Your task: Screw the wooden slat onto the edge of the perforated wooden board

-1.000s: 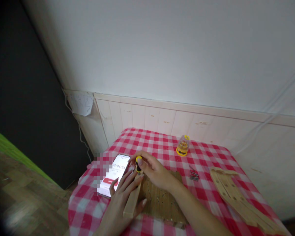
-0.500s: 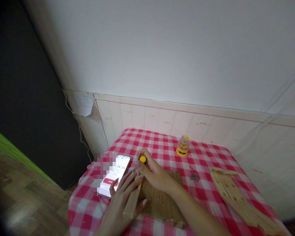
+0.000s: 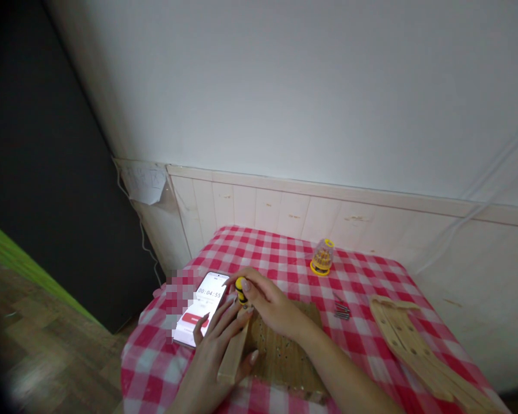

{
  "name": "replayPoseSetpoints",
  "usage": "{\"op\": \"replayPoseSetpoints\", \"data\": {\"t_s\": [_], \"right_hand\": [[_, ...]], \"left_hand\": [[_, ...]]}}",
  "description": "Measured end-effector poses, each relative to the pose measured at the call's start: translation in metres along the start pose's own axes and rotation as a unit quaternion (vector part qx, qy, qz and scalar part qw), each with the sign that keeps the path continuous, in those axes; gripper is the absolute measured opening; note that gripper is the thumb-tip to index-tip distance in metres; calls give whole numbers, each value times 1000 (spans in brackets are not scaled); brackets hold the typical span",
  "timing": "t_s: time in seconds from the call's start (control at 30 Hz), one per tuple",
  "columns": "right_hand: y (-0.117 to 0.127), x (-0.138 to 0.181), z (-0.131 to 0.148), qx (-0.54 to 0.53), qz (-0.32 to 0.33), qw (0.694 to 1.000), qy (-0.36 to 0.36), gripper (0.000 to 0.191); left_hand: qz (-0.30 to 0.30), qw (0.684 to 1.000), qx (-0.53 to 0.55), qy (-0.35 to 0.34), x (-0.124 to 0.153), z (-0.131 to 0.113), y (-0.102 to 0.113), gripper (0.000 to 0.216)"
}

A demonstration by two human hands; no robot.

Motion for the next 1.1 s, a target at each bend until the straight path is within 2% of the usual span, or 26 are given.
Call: {"op": "replayPoseSetpoints", "data": {"t_s": [0.17, 0.3, 0.5, 0.63, 0.8, 1.0, 1.1], "right_hand": [[2, -2, 10, 5, -16, 998, 63, 36], [1, 0, 5, -49, -33, 997, 51, 29], [-7, 1, -8, -117, 6, 993, -8, 36], [-5, 2, -12, -66, -11, 997, -28, 37], [-7, 1, -14, -130, -28, 991, -32, 55], [2, -1, -5, -5, -26, 1000, -8, 46], [2, -2, 0, -15, -13, 1000, 14, 41]], "left_hand": [[2, 1000, -4, 3, 2, 4, -3, 65], [-4, 1000, -9, -10, 2, 4, -3, 62], [8, 1000, -4, 1, 1, 2, -2, 66], [15, 1000, -1, 3, 1, 3, -3, 66], [8, 1000, 0, -3, 1, 3, -2, 68], [10, 1000, 0, 3, -1, 1, -1, 67], [10, 1000, 1, 4, -1, 0, 0, 67]]}}
Point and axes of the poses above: each hand's wrist, its own x-axis away from the middle knuckle, its own y-axis out of the back of the hand, z = x × y, the point moved 9 cm from there along -x, towards the middle knuckle, and after that the axes turned 13 degrees about x, right-handed, at the moved point
